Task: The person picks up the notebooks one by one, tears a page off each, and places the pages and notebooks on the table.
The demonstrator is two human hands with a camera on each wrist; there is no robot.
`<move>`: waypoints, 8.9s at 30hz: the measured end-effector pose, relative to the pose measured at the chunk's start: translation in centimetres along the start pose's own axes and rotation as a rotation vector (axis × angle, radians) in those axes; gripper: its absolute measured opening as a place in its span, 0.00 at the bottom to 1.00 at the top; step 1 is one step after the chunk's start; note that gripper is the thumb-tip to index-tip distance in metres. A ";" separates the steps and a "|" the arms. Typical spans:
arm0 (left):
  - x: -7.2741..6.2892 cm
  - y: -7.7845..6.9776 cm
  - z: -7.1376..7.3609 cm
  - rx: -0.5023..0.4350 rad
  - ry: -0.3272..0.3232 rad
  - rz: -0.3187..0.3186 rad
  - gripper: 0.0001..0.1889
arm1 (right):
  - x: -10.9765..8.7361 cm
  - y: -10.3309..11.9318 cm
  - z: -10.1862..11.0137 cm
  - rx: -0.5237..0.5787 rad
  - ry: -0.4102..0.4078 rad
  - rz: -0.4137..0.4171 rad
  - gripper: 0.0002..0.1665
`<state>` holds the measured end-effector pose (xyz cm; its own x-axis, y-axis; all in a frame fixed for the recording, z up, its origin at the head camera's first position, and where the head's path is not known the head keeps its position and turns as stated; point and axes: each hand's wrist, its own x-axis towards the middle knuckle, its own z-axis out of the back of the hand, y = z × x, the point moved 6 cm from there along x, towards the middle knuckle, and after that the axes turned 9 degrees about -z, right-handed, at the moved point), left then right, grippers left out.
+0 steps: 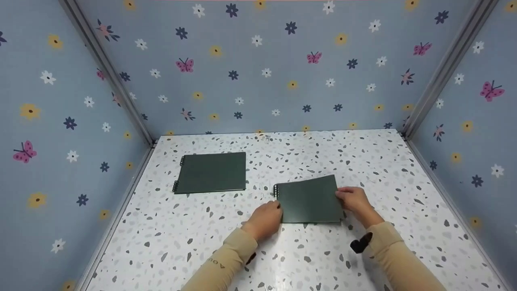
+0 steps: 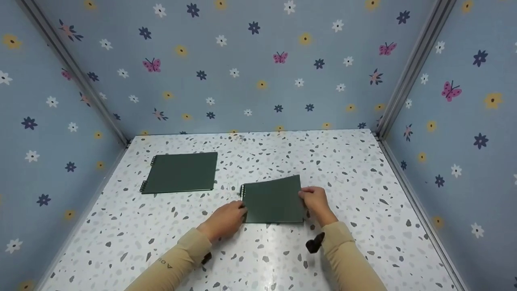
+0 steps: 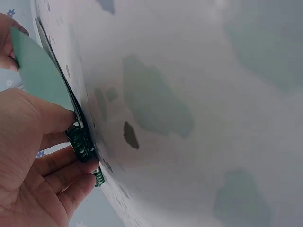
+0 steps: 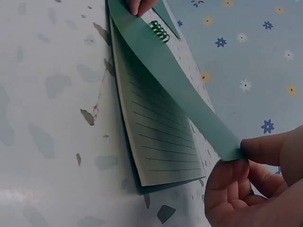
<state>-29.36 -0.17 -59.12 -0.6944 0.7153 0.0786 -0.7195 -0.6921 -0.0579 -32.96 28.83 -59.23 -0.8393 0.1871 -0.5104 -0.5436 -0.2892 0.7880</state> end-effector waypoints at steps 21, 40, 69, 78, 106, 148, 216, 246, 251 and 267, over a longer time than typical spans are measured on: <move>0.8 -2.6 4.3 -0.075 -0.284 0.028 0.35 | -2.6 5.3 -4.2 0.548 0.420 0.025 0.08; -2.3 1.4 3.6 -0.998 -0.774 0.407 0.30 | -1.1 2.0 -5.9 -0.437 0.020 0.449 0.40; -13.9 14.6 0.7 -0.901 -0.423 0.953 0.12 | -1.1 0.4 -7.1 -0.852 0.005 0.546 0.49; -14.1 14.4 0.5 -0.725 -0.267 0.844 0.06 | -1.0 0.3 -6.6 -0.849 0.020 0.561 0.49; -2.1 6.8 -1.2 -0.235 0.035 0.232 0.34 | -0.7 1.2 -6.7 -0.930 -0.143 0.533 0.49; -1.0 6.7 -1.1 -0.271 0.180 0.264 0.35 | -1.8 2.0 -6.4 -0.549 -0.144 0.424 0.43; -0.9 6.3 -0.8 -0.254 0.188 0.279 0.35 | -0.3 -3.7 -1.7 -0.181 -0.096 -0.006 0.27; -1.1 6.8 -0.8 -0.270 0.178 0.278 0.35 | -1.4 -4.4 -1.1 -0.200 -0.143 0.196 0.18; -1.0 6.6 -0.7 -0.292 0.173 0.269 0.35 | -1.8 -4.2 -0.8 -0.226 -0.145 0.223 0.18; -0.9 6.6 -0.9 -0.321 0.188 0.281 0.35 | -1.8 -4.4 -0.3 -0.249 -0.097 0.200 0.20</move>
<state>-33.47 -5.32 -60.51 -0.8318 0.5301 -0.1645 -0.4503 -0.8178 -0.3585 -29.02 29.47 -61.91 -0.9321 0.1887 -0.3092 -0.3612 -0.5477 0.7547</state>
